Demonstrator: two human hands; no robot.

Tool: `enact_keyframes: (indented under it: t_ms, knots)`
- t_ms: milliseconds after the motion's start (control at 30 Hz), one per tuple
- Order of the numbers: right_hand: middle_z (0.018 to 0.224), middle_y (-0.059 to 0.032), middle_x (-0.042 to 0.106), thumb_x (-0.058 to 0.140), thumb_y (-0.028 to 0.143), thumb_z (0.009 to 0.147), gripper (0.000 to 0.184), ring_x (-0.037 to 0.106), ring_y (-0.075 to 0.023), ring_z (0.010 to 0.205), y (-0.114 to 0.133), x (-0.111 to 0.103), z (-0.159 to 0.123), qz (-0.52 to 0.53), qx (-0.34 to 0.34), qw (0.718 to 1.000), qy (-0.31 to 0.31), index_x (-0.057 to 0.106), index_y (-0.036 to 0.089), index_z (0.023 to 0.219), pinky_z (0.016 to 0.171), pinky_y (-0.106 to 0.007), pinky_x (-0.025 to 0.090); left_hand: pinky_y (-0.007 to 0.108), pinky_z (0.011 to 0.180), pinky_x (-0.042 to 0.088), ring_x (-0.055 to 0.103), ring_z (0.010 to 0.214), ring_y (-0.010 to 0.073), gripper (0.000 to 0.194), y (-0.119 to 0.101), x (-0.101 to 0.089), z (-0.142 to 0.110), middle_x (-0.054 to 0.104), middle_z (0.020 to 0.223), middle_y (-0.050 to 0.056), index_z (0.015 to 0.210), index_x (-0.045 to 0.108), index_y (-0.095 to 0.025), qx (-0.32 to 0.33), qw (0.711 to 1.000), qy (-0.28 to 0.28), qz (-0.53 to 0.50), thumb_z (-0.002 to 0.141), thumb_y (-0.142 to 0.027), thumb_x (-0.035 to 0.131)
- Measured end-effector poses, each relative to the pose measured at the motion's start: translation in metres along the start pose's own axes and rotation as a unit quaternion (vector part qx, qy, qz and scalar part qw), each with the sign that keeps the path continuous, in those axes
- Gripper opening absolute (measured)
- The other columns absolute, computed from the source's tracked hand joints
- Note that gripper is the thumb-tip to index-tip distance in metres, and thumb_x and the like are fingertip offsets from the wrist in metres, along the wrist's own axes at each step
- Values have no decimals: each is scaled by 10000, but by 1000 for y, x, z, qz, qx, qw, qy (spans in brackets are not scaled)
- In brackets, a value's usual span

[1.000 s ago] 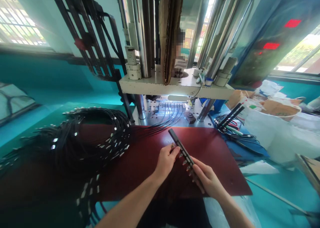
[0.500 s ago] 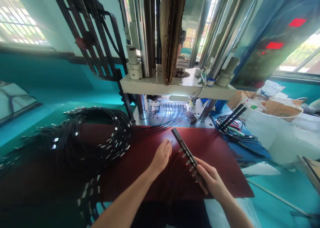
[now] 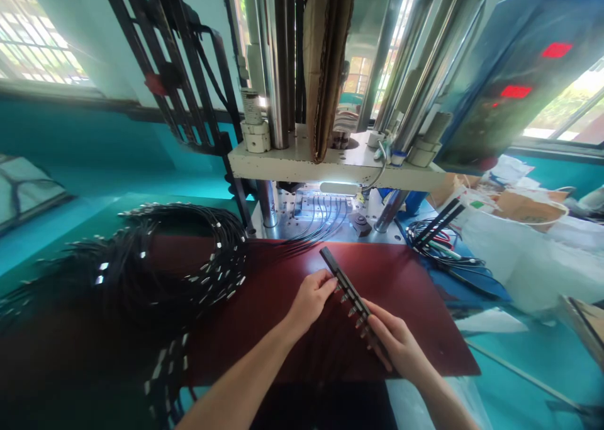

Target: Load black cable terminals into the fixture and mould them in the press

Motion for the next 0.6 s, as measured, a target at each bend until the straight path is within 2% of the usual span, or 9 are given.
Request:
enact_keyframes:
  t_ms: [133, 233, 333, 433, 500, 533, 600]
  knots:
    - [537, 40, 521, 410, 545, 851, 561, 342, -49, 327, 1, 5, 1, -21, 5, 1000, 8, 428, 176, 1274, 304, -160, 271, 211, 558, 324, 417, 559, 100, 199, 4, 1, 7, 480, 581, -33, 662, 535, -147, 10, 999, -2, 34, 779, -279, 443]
    - [543, 46, 515, 412, 545, 840, 562, 331, -47, 314, 5, 6, 4, -24, 13, 1000, -5, 418, 163, 1252, 294, -163, 245, 224, 570, 327, 452, 582, 115, 209, 4, 3, 19, 502, 596, -21, 654, 528, -155, 24, 989, 11, 147, 796, -261, 417]
    - [594, 49, 528, 463, 485, 815, 523, 320, -45, 311, 11, -2, 7, -51, 18, 998, -28, 398, 168, 1225, 284, -171, 217, 253, 616, 349, 503, 646, 144, 209, -4, 6, 33, 555, 676, 13, 689, 556, -159, 44, 938, 33, 342, 814, -258, 420]
    - [598, 45, 533, 444, 402, 819, 346, 418, -88, 374, 16, -17, 9, -167, 17, 984, -61, 443, 180, 1086, 312, -190, 269, 282, 716, 381, 522, 827, 185, 190, -22, -1, 45, 576, 893, 65, 835, 591, -160, 112, 868, -16, 483, 832, -267, 435]
    - [588, 17, 566, 381, 327, 856, 207, 526, -135, 473, 21, -24, 9, -306, -10, 949, -74, 459, 176, 974, 397, -218, 338, 310, 788, 379, 489, 922, 208, 193, -35, -13, 51, 548, 976, 77, 942, 581, -166, 159, 824, -84, 537, 835, -253, 446]
    - [604, -11, 596, 360, 287, 868, 181, 569, -164, 527, 25, -25, 8, -390, -30, 917, -78, 465, 166, 953, 443, -240, 354, 329, 808, 375, 472, 949, 220, 206, -39, -20, 55, 537, 993, 80, 983, 570, -169, 169, 803, -119, 559, 830, -255, 461]
    - [673, -80, 643, 339, 230, 881, 202, 615, -228, 591, 29, -23, 7, -551, -65, 828, -73, 490, 132, 974, 479, -282, 341, 365, 803, 373, 453, 967, 249, 256, -39, -35, 62, 525, 1000, 89, 1029, 552, -167, 155, 767, -179, 596, 811, -291, 504]
Point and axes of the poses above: each hand's wrist, its own z-axis towards the middle knuckle, its own x-axis out of the palm, y = z × x, the point moved 4 cm from there along z, towards the middle knuckle
